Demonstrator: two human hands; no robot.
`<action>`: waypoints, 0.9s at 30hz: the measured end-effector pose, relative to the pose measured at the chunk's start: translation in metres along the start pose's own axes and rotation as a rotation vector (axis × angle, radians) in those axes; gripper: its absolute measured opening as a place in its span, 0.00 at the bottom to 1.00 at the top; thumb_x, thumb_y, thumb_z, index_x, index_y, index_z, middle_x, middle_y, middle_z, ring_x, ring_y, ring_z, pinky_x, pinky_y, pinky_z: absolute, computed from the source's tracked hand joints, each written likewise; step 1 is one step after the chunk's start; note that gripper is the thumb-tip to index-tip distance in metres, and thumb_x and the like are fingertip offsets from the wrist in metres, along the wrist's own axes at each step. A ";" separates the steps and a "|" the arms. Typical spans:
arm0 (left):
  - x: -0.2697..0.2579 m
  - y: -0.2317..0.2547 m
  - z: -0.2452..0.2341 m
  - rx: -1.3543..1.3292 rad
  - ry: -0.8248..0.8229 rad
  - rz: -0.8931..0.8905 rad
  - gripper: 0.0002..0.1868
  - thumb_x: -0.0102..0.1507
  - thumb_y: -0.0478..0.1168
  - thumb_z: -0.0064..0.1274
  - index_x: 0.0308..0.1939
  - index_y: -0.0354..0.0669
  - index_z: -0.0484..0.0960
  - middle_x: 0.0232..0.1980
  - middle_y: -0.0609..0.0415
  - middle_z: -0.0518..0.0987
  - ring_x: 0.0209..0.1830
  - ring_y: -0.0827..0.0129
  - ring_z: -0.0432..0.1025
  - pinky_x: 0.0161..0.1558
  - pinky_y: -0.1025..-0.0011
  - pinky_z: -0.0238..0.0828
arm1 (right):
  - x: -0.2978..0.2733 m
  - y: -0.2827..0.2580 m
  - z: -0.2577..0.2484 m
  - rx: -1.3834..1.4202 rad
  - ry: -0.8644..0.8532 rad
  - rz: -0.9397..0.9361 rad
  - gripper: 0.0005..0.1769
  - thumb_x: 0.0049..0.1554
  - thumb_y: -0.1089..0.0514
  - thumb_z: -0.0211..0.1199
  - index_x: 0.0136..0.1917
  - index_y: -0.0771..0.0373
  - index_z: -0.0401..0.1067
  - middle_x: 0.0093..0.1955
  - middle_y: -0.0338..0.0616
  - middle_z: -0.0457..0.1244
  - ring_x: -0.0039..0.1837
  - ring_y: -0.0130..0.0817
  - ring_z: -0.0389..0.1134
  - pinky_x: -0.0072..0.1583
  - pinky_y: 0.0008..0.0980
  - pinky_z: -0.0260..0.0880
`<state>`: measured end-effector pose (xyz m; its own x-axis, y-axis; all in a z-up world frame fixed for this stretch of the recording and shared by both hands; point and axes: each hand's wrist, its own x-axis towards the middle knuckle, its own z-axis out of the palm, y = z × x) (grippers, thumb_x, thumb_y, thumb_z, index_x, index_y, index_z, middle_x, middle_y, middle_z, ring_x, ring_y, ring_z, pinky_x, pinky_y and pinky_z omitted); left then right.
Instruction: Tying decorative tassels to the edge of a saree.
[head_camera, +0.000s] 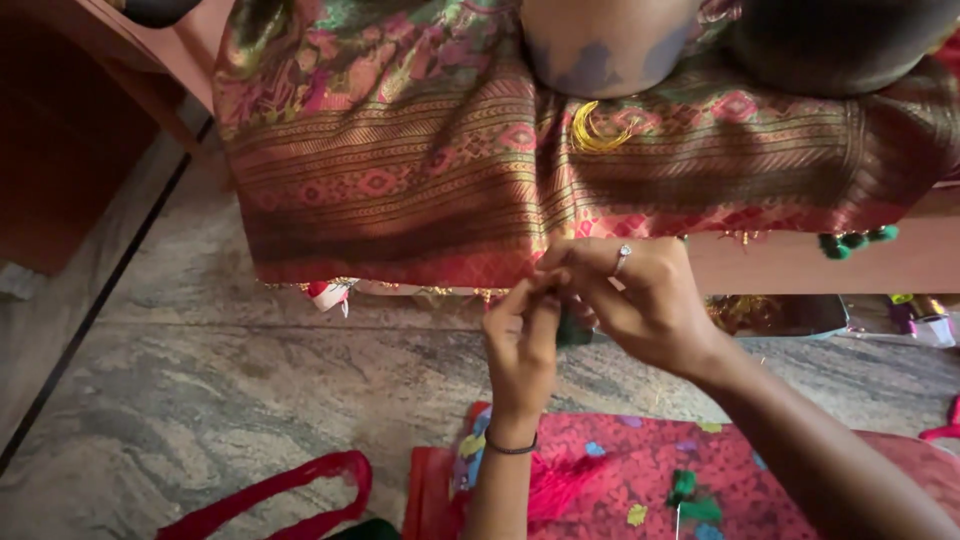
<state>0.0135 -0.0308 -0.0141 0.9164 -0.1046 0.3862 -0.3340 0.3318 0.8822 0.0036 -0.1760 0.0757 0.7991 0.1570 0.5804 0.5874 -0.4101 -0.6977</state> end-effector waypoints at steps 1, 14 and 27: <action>0.002 0.003 0.001 0.002 0.000 -0.001 0.14 0.69 0.33 0.45 0.53 0.31 0.81 0.46 0.56 0.82 0.47 0.77 0.74 0.52 0.77 0.72 | 0.001 0.000 -0.001 0.002 0.001 0.001 0.09 0.60 0.70 0.59 0.52 0.67 0.76 0.38 0.42 0.72 0.37 0.26 0.75 0.38 0.27 0.75; 0.005 0.025 -0.001 -0.076 -0.060 -0.080 0.11 0.67 0.28 0.39 0.37 0.30 0.78 0.37 0.51 0.83 0.37 0.72 0.77 0.45 0.73 0.76 | 0.011 -0.011 -0.004 -0.077 0.118 -0.268 0.07 0.58 0.74 0.60 0.49 0.69 0.75 0.44 0.45 0.70 0.45 0.29 0.74 0.47 0.29 0.76; -0.006 0.054 -0.012 0.422 -0.097 0.081 0.17 0.69 0.29 0.45 0.61 0.31 0.78 0.46 0.49 0.87 0.46 0.71 0.83 0.46 0.74 0.79 | -0.015 -0.019 -0.026 -0.063 -0.016 -0.247 0.08 0.58 0.70 0.62 0.51 0.69 0.78 0.46 0.45 0.73 0.44 0.30 0.76 0.45 0.27 0.78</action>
<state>-0.0073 -0.0008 0.0277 0.8654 -0.1886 0.4642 -0.4830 -0.0670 0.8731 -0.0226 -0.1943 0.0910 0.6343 0.2733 0.7232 0.7564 -0.4126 -0.5075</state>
